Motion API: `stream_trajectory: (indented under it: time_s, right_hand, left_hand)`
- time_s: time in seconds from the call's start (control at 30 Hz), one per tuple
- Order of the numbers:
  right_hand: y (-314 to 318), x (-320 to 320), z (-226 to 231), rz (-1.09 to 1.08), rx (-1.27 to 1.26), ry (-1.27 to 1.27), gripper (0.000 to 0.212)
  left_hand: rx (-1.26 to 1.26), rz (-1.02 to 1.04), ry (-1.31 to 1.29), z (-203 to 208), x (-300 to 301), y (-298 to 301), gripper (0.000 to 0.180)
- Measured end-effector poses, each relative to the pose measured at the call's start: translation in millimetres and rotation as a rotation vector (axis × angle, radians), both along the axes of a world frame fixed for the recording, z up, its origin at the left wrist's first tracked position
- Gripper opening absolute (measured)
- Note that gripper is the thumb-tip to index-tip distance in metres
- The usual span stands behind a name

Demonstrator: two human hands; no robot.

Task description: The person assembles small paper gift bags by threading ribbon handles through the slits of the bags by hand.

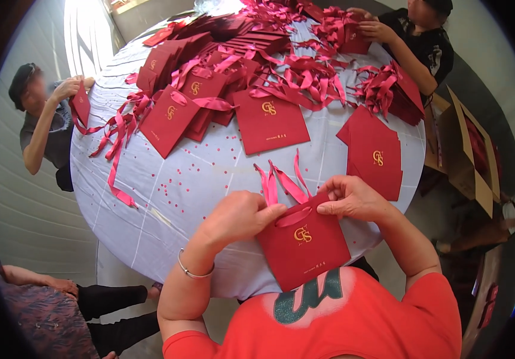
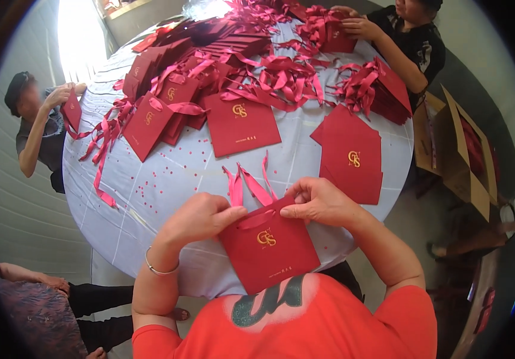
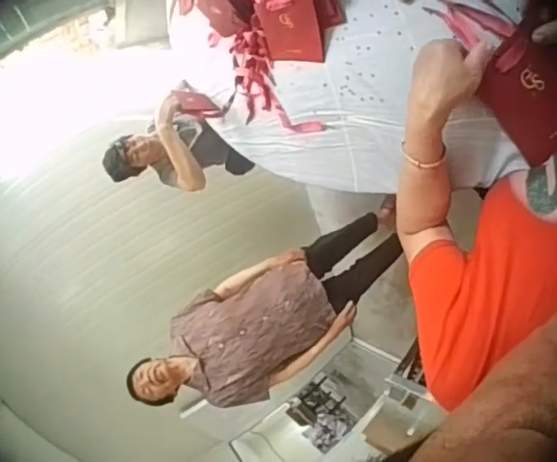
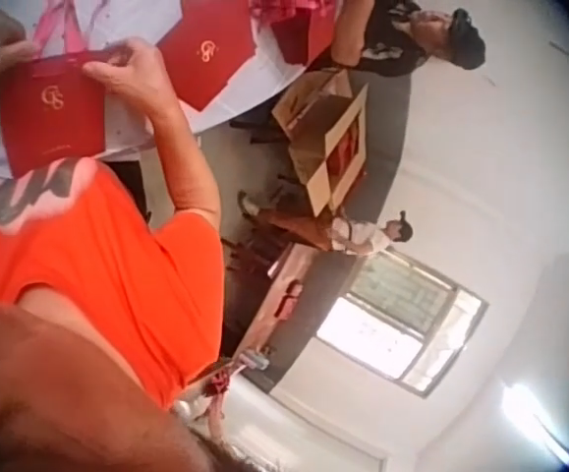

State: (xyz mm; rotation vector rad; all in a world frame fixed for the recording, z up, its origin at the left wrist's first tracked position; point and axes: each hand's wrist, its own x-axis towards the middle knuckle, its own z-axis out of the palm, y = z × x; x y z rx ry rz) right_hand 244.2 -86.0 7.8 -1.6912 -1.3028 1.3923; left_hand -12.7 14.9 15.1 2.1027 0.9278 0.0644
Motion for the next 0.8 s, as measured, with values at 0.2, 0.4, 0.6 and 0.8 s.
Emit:
stream_trajectory:
  time_s: [0.2,0.4,0.6,0.8]
  right_hand:
    - [6.5,-2.0,2.3,0.088,-0.114,0.226,0.017]
    - [55.5,-4.7,34.2,0.139,0.223,0.170,0.018]
    - [159.4,13.6,55.5,0.009,0.541,0.052,0.027]
    - [182.8,33.8,-8.7,-0.227,0.649,-0.674,0.056]
  left_hand:
    - [-0.144,0.130,-0.218,-12.9,1.7,-0.3,0.035]
    - [-0.223,0.505,-1.000,-2.5,-7.5,16.7,0.013]
    - [-0.131,0.692,-1.126,-9.2,-22.6,46.8,0.019]
    - [0.175,0.577,-0.737,-61.7,-3.4,50.0,0.035]
